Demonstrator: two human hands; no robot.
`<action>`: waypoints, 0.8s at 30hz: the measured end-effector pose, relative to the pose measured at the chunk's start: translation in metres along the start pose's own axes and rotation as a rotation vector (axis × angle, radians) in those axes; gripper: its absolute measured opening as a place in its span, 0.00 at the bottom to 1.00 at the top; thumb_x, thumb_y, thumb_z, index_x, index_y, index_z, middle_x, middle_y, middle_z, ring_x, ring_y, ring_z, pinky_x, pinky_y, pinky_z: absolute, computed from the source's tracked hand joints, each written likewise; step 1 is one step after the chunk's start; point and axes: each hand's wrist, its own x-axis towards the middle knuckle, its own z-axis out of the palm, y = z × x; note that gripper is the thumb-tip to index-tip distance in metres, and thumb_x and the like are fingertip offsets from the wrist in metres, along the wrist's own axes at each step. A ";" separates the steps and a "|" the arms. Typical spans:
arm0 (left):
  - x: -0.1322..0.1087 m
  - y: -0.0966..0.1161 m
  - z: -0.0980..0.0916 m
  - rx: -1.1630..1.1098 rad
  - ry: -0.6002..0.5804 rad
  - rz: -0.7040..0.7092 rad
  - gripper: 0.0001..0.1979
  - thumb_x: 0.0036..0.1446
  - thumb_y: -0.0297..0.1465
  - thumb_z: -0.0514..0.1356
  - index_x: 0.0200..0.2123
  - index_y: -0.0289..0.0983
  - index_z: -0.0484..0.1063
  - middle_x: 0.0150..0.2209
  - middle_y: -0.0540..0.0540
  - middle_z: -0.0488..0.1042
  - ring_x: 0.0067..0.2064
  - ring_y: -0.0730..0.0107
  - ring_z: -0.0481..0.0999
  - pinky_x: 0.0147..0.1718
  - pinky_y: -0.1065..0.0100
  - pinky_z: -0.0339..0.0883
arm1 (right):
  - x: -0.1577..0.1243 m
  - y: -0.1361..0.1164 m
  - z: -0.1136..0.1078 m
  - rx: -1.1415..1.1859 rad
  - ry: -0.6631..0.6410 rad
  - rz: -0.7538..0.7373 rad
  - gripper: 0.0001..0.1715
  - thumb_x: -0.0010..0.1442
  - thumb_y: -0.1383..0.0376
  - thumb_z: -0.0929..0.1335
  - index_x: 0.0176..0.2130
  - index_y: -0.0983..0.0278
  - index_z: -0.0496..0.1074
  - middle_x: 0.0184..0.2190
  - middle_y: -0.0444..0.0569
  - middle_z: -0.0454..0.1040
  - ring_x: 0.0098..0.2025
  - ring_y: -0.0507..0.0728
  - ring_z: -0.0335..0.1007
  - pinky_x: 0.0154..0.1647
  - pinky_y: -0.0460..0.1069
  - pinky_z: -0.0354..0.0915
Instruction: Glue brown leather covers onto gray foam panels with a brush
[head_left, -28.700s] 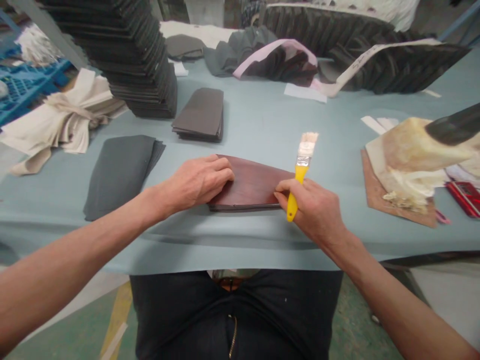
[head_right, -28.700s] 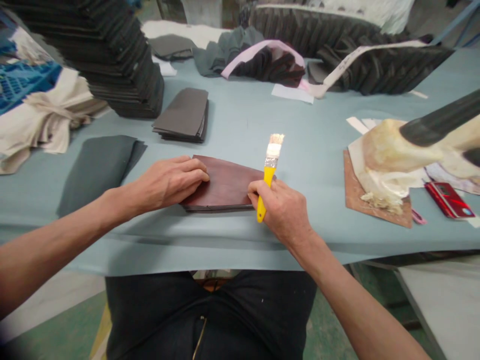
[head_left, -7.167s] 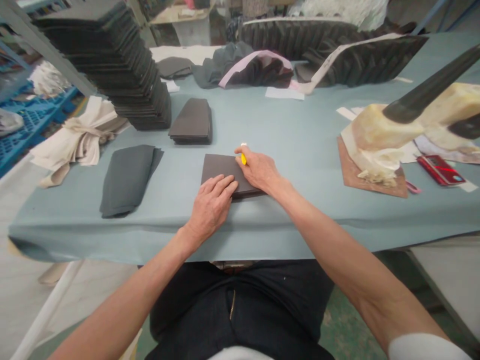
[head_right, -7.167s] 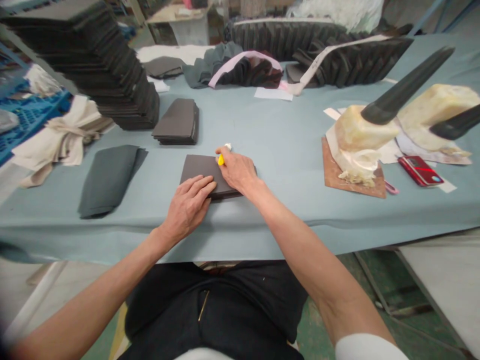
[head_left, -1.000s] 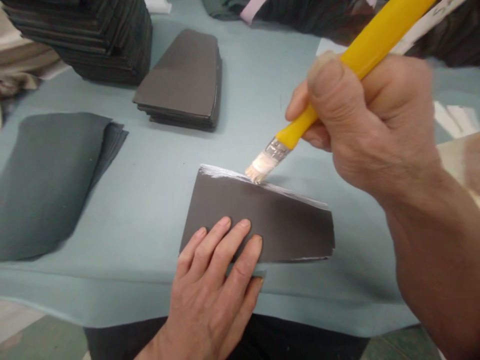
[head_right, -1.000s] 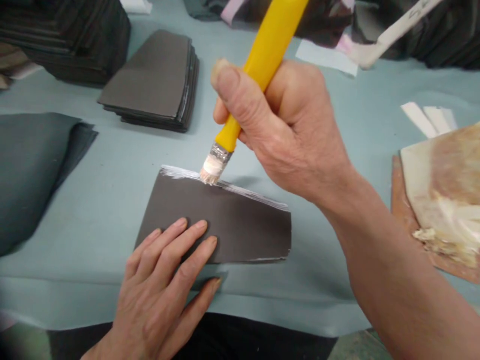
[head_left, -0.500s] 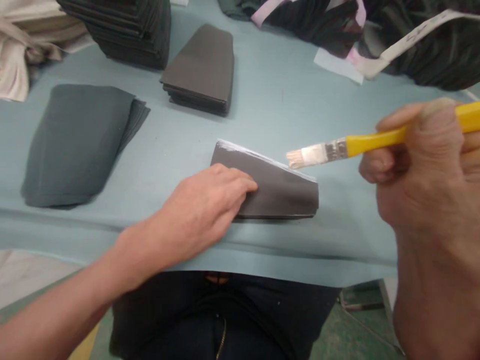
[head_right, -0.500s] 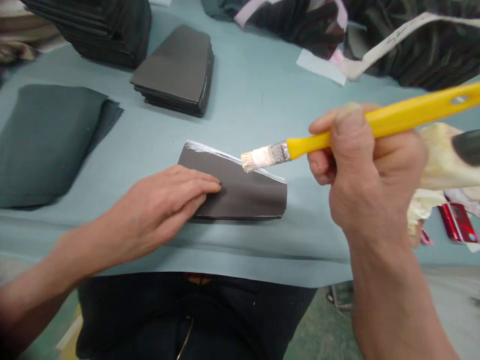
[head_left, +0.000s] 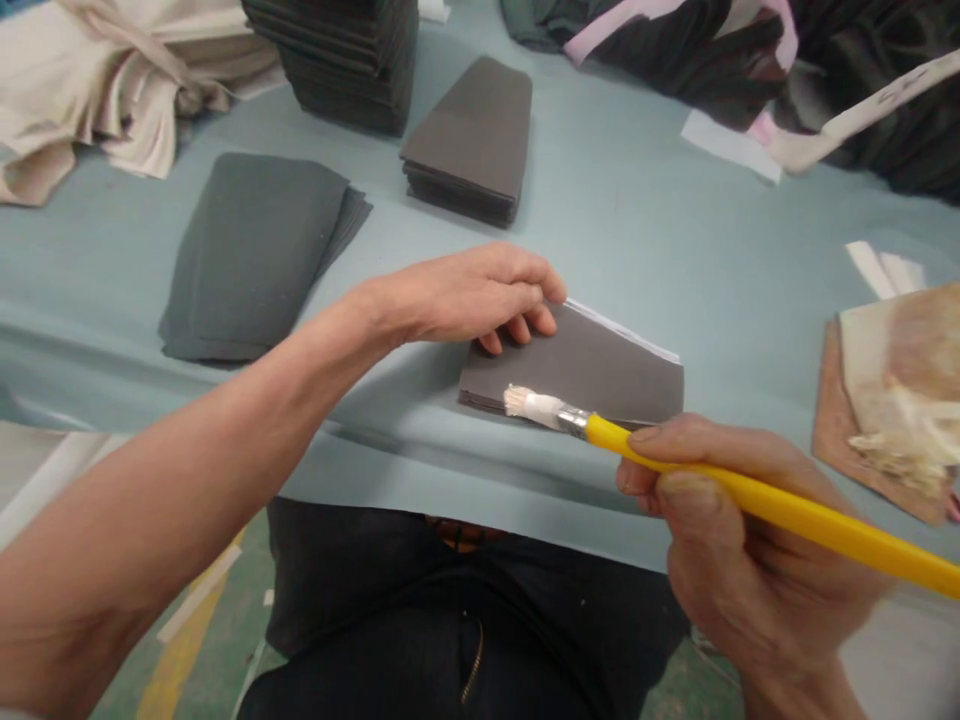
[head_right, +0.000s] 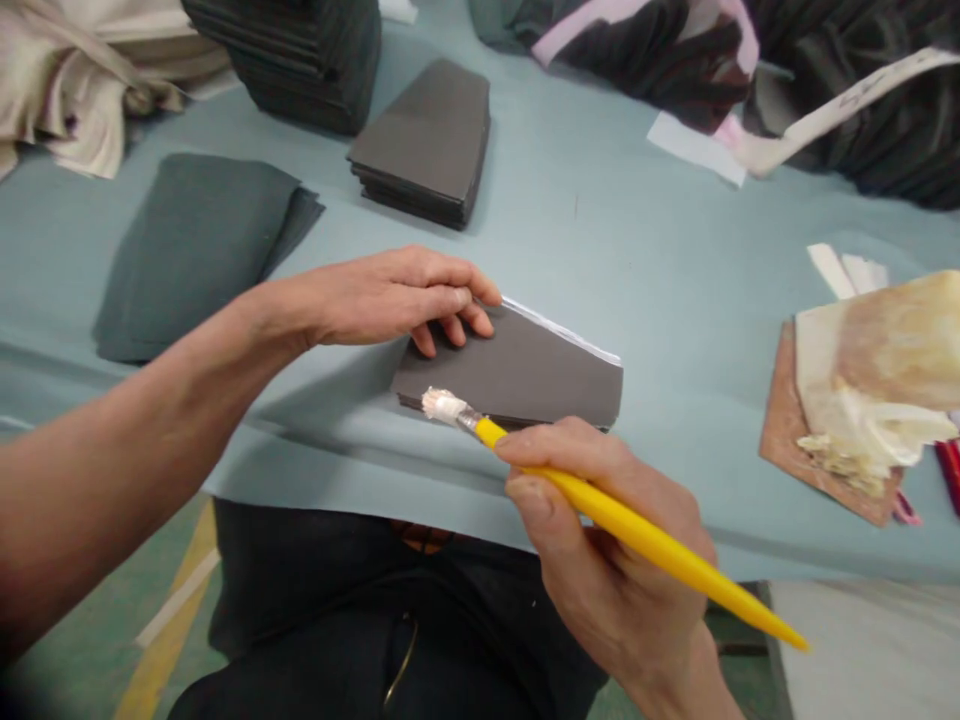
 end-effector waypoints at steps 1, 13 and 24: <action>0.000 0.001 0.000 -0.007 0.004 -0.017 0.21 0.68 0.28 0.53 0.59 0.35 0.78 0.51 0.41 0.86 0.45 0.63 0.86 0.35 0.69 0.78 | 0.002 -0.003 0.002 -0.002 0.021 -0.037 0.13 0.69 0.61 0.68 0.45 0.41 0.78 0.31 0.43 0.80 0.26 0.63 0.74 0.24 0.58 0.68; -0.005 0.007 0.003 -0.066 -0.022 -0.037 0.21 0.67 0.25 0.52 0.58 0.35 0.76 0.51 0.45 0.84 0.46 0.71 0.82 0.36 0.79 0.71 | 0.020 -0.020 0.023 0.020 -0.139 -0.419 0.08 0.66 0.71 0.74 0.46 0.63 0.79 0.35 0.44 0.82 0.32 0.50 0.79 0.33 0.43 0.75; -0.002 0.010 0.005 -0.055 0.005 -0.069 0.19 0.70 0.24 0.52 0.56 0.35 0.78 0.50 0.46 0.85 0.44 0.68 0.82 0.33 0.74 0.68 | 0.021 -0.025 0.024 -0.278 -0.129 -0.456 0.07 0.71 0.72 0.70 0.46 0.62 0.75 0.34 0.42 0.83 0.30 0.48 0.80 0.34 0.40 0.74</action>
